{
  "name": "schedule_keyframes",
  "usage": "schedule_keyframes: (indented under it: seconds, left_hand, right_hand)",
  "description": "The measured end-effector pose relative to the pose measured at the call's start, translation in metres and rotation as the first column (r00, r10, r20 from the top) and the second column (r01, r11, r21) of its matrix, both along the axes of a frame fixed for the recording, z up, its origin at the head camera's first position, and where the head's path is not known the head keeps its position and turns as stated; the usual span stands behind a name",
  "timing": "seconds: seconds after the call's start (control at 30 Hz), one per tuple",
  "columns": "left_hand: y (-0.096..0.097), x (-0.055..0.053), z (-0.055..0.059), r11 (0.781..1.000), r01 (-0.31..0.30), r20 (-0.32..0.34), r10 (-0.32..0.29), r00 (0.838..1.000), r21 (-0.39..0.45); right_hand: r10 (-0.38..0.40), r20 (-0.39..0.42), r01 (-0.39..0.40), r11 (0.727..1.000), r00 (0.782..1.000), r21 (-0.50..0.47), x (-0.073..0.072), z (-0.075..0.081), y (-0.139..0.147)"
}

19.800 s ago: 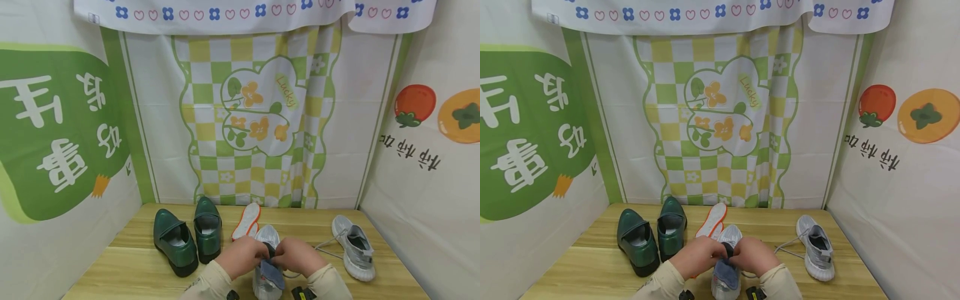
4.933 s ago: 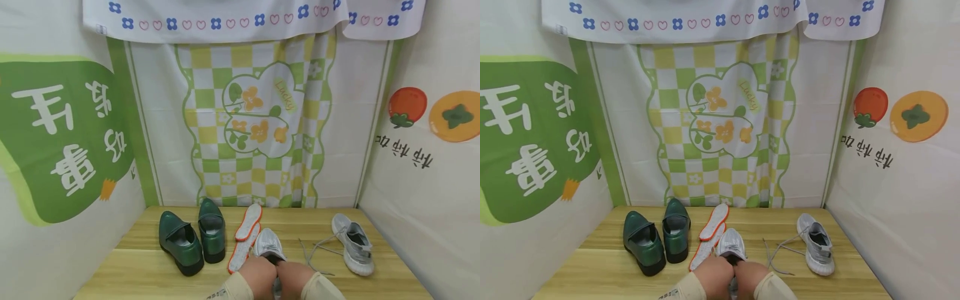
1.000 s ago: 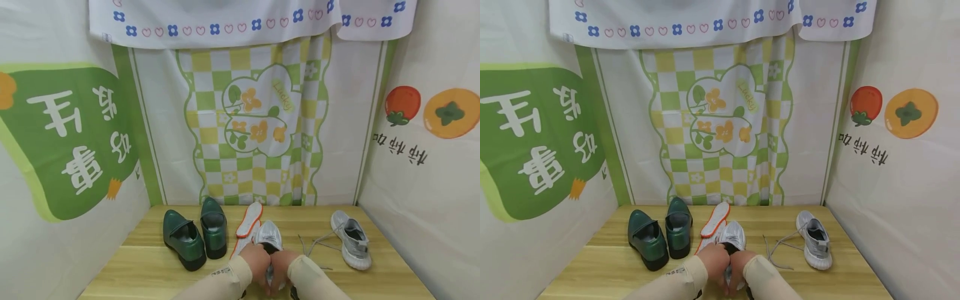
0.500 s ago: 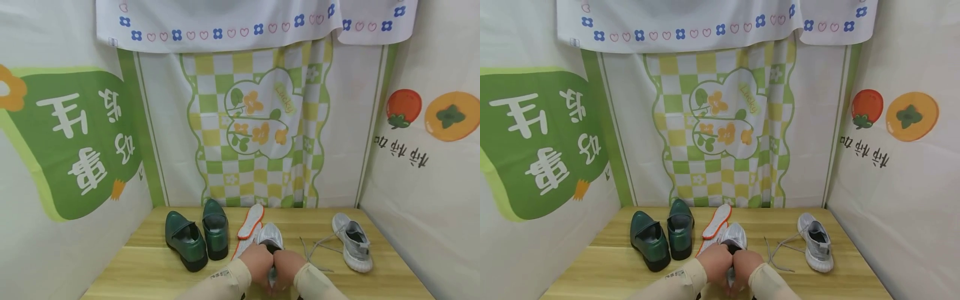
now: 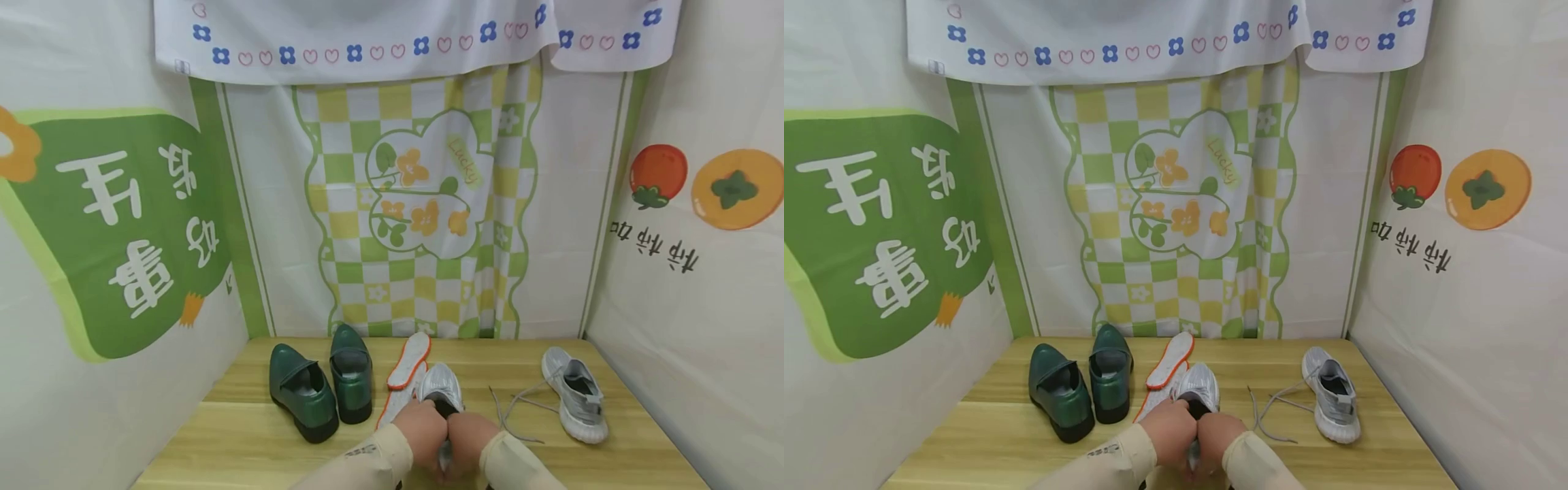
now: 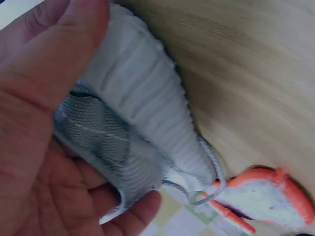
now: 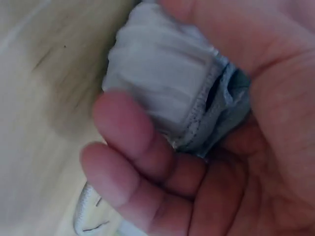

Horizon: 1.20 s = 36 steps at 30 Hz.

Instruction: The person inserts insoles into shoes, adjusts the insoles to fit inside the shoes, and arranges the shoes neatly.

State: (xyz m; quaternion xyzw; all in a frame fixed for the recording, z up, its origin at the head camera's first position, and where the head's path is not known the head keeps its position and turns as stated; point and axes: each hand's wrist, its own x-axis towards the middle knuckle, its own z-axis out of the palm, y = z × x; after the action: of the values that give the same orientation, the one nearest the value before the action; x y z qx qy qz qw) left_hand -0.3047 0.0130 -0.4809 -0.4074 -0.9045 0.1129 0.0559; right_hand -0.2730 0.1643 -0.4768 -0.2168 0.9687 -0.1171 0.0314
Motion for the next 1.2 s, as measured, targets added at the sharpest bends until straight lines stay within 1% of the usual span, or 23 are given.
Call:
schedule_keyframes:
  seconds: [0.03,0.1,0.17,0.27,0.43,0.5,0.6,0.67,0.7,0.73,0.8,0.83,0.9,0.97,1.03,1.13,1.2]
  left_hand:
    - [0.001,0.0,-0.001,1.0,-0.001,-0.015,0.001,1.0,-0.009]
    - [0.002,0.0,-0.002,1.0,-0.005,-0.022,0.004,1.0,-0.025]
    - [0.004,-0.001,-0.003,1.0,-0.003,-0.013,0.003,1.0,-0.029]
    - [0.004,-0.003,-0.001,1.0,0.001,0.022,-0.001,1.0,-0.017]
    - [0.002,-0.001,0.006,1.0,-0.013,0.022,0.012,1.0,0.009]
    - [0.0,0.0,0.005,1.0,-0.009,0.005,0.009,1.0,0.004]
    - [-0.003,0.001,0.003,1.0,0.015,-0.011,-0.016,1.0,-0.021]
    - [-0.005,0.002,0.001,0.998,0.035,-0.045,-0.038,0.998,-0.052]
    - [-0.006,0.002,0.001,0.997,0.042,-0.048,-0.045,0.998,-0.063]
    - [-0.007,0.002,0.001,0.997,0.046,-0.046,-0.05,0.998,-0.068]
    - [-0.009,0.001,0.003,0.997,0.043,-0.019,-0.044,0.999,-0.069]
    - [-0.009,0.0,0.003,0.997,0.039,0.008,-0.038,0.999,-0.065]
    - [-0.009,-0.002,0.006,0.999,0.029,0.079,-0.026,0.997,-0.042]
    - [-0.009,-0.003,0.009,0.999,0.016,0.13,-0.012,0.991,-0.033]
    - [-0.009,-0.005,0.01,1.0,0.007,0.151,-0.003,0.989,-0.028]
    - [-0.008,-0.007,0.01,0.999,-0.002,0.152,0.007,0.988,-0.032]
    - [-0.008,-0.008,0.01,1.0,0.002,0.146,0.002,0.989,-0.028]
  right_hand:
    - [-0.003,0.008,0.003,1.0,1.0,0.004,0.0,0.0,0.0]
    - [-0.015,0.017,0.015,1.0,1.0,0.014,0.0,0.0,0.0]
    - [-0.039,0.031,0.038,0.999,0.999,0.022,0.001,0.001,0.001]
    - [-0.057,0.037,0.056,0.998,0.998,0.026,0.001,0.001,0.001]
    - [-0.065,-0.01,0.065,0.998,0.998,0.017,0.001,0.002,-0.001]
    - [-0.05,-0.034,0.051,0.999,0.998,0.018,0.001,0.001,-0.002]
    - [0.006,-0.051,-0.004,0.999,0.999,0.041,0.0,0.0,-0.001]
    - [0.062,-0.053,-0.06,0.997,0.997,0.052,-0.002,-0.001,0.0]
    - [0.093,-0.056,-0.09,0.995,0.994,0.052,-0.004,-0.002,0.0]
    - [0.106,-0.048,-0.104,0.993,0.993,0.049,-0.006,-0.001,0.0]
    - [0.106,0.007,-0.106,0.993,0.994,0.05,-0.01,0.0,0.0]
    - [0.101,0.043,-0.103,0.994,0.994,0.047,-0.013,0.0,0.0]
    - [0.064,0.124,-0.071,0.996,0.99,0.051,-0.016,0.001,-0.001]
    - [0.012,0.227,-0.023,0.999,0.974,0.048,-0.019,0.002,-0.001]
    - [-0.024,0.283,0.016,0.999,0.959,0.03,-0.021,0.003,-0.002]
    - [-0.062,0.29,0.055,0.998,0.955,0.032,-0.02,0.005,-0.005]
    - [-0.081,0.25,0.069,0.996,0.965,0.055,-0.018,0.007,-0.006]
